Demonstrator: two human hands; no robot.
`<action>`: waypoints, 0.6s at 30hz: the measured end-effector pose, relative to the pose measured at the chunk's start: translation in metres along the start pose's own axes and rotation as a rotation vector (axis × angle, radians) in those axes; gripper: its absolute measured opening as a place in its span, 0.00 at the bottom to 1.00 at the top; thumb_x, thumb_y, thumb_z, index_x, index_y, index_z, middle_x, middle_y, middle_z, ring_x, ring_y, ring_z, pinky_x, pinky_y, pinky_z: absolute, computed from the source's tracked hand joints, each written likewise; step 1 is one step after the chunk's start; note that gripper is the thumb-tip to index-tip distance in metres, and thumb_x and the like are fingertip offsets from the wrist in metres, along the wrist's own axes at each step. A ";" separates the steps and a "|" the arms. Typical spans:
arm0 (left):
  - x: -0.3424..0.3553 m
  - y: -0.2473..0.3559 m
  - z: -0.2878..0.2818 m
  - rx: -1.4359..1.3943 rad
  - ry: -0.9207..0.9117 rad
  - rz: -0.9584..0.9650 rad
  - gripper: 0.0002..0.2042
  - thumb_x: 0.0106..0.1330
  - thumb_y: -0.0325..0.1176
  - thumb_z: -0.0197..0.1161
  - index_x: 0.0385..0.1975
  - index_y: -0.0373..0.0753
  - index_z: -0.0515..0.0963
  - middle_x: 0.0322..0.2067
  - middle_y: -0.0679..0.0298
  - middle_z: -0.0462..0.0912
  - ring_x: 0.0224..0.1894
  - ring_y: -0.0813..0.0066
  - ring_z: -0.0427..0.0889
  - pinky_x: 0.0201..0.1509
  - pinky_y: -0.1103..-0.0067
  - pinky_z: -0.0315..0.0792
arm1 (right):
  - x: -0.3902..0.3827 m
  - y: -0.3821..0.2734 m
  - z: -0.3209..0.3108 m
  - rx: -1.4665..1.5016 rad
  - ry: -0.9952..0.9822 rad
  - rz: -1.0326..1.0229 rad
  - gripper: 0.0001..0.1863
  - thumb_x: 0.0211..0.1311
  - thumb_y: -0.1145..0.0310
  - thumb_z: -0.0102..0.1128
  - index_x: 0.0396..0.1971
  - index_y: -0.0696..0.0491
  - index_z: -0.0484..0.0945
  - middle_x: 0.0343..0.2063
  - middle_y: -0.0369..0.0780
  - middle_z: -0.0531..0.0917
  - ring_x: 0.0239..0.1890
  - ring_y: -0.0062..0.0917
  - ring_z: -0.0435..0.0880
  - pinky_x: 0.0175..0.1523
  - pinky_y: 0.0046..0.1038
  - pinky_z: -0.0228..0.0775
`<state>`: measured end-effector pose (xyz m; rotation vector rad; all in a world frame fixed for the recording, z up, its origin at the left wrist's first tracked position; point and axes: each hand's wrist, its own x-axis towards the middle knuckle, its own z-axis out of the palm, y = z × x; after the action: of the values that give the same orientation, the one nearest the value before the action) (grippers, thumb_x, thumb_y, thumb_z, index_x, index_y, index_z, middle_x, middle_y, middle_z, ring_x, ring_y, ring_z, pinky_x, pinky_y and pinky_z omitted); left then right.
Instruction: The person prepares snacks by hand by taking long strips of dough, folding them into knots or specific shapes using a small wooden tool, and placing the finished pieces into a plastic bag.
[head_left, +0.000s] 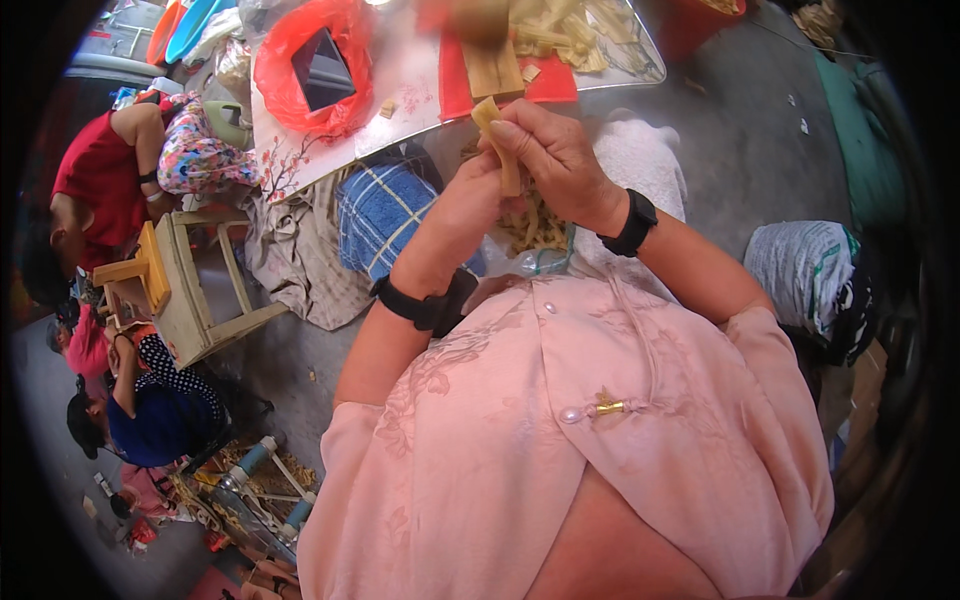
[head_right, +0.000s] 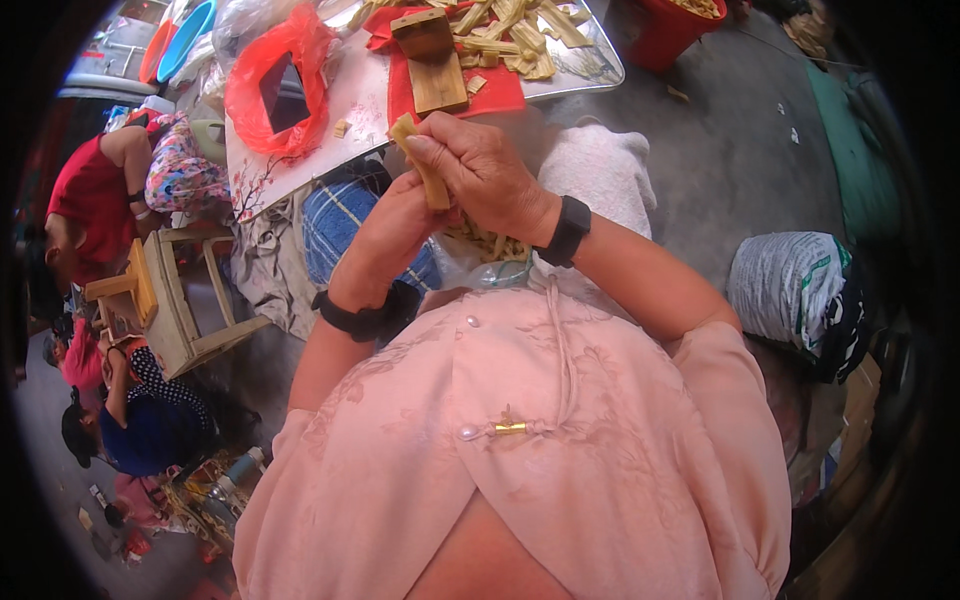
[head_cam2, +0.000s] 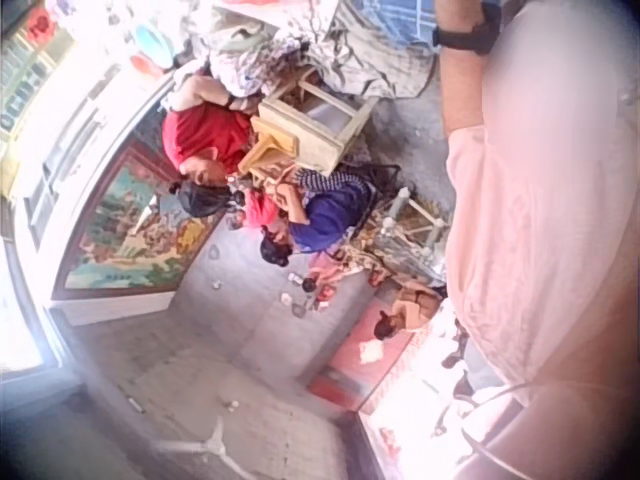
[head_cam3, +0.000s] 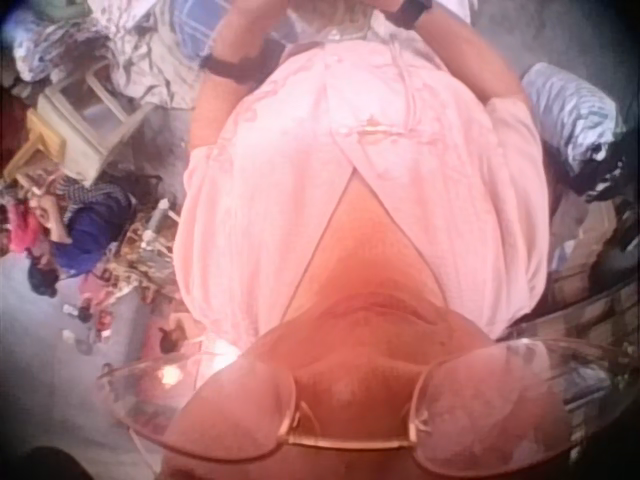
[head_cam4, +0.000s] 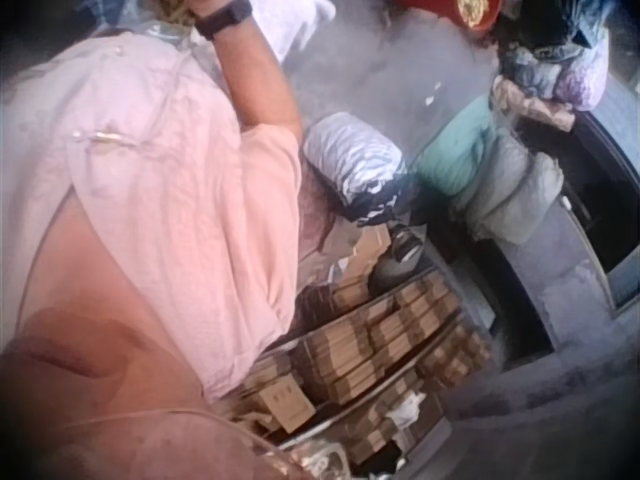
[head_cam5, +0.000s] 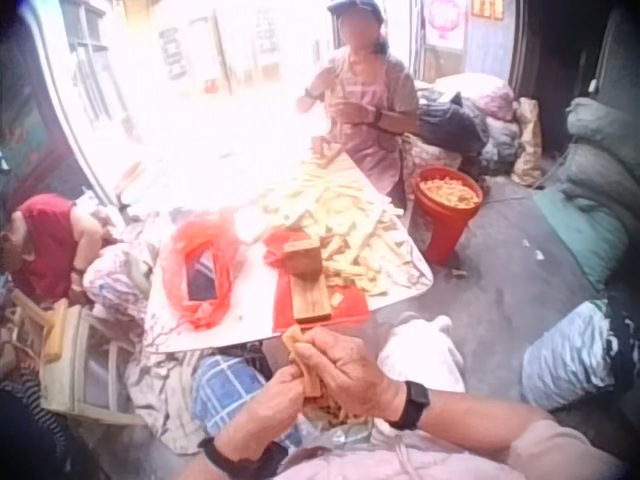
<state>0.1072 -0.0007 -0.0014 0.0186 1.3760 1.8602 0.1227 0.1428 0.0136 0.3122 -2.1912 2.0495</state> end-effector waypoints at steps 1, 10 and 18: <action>-0.003 0.003 0.003 -0.001 0.001 -0.001 0.08 0.67 0.32 0.49 0.36 0.37 0.74 0.32 0.67 0.77 0.32 0.76 0.76 0.39 0.80 0.71 | 0.001 0.002 -0.001 -0.101 0.002 -0.057 0.12 0.67 0.64 0.49 0.31 0.59 0.73 0.22 0.33 0.74 0.26 0.15 0.70 0.31 0.20 0.63; -0.014 0.035 0.011 0.828 0.467 1.145 0.11 0.58 0.19 0.52 0.41 0.36 0.73 0.31 0.56 0.74 0.35 0.59 0.74 0.40 0.73 0.68 | 0.005 -0.044 -0.006 0.967 -0.303 0.605 0.11 0.67 0.61 0.46 0.30 0.52 0.71 0.18 0.33 0.73 0.13 0.13 0.68 0.19 0.18 0.62; -0.009 0.034 0.002 0.697 0.329 0.743 0.05 0.64 0.26 0.49 0.34 0.34 0.71 0.33 0.60 0.75 0.37 0.69 0.74 0.42 0.78 0.67 | 0.000 -0.034 -0.011 -0.453 -0.032 -0.324 0.10 0.64 0.64 0.53 0.31 0.56 0.72 0.21 0.42 0.76 0.22 0.31 0.77 0.28 0.28 0.66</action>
<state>0.0944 -0.0071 0.0311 0.6836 2.4323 1.8752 0.1304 0.1514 0.0473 0.5990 -2.3540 1.3507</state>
